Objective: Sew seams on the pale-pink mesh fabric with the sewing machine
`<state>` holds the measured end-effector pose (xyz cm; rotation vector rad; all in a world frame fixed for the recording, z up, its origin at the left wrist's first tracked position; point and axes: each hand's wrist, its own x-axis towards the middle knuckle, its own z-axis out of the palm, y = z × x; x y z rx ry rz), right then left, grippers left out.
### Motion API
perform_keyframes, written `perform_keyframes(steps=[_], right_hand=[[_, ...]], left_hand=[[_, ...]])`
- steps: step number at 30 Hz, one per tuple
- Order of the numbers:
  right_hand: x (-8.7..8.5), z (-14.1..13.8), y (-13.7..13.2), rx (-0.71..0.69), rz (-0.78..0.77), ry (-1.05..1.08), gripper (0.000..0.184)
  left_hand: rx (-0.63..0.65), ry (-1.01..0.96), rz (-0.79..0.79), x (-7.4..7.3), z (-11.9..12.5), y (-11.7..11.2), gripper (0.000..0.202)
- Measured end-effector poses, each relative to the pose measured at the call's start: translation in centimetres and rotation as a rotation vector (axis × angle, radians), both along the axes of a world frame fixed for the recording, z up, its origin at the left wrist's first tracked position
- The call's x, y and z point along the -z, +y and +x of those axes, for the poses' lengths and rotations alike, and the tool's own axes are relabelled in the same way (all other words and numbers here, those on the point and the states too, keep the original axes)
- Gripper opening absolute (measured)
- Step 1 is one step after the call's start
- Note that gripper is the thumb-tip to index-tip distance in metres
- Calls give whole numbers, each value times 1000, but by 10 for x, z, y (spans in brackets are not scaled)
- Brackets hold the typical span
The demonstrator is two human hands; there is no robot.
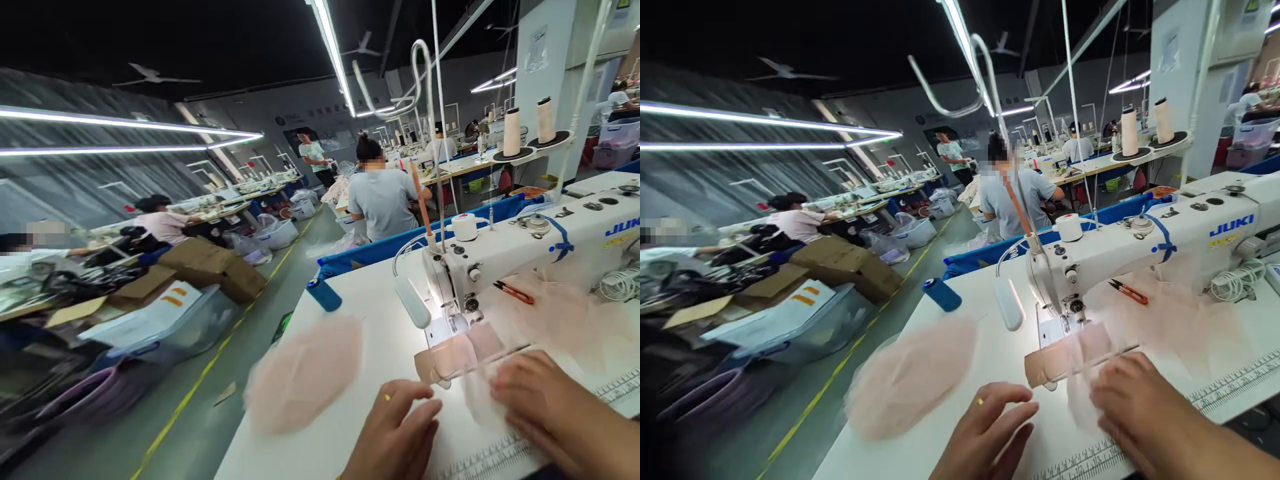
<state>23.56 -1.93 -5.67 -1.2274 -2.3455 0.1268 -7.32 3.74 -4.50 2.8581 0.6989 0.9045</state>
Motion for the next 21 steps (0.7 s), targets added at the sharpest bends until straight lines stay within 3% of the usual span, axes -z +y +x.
perform_keyframes(steps=[2, 5, 9, 12, 16, 21], right_hand=[[11, -8, -25, -206, 94, -1, 26], [16, -15, -36, -306, 116, 31, 30], [16, -10, -22, -119, -41, 143, 36], [23, -5, -5, 1, -19, 156, 25], [36, -6, 11, 21, 39, 104, 18], [42, -11, 10, 28, 120, 53, 18]], left_hand=[[12, 9, -79, 3, 18, -6, 34], [-34, 94, -152, 7, 35, -11, 24], [-115, 153, -250, 12, 38, -15, 16], [-138, 151, -280, 13, 33, -15, 10], [-242, 178, -256, 14, 19, 0, 17], [-384, 129, -205, 10, 0, 25, 28]])
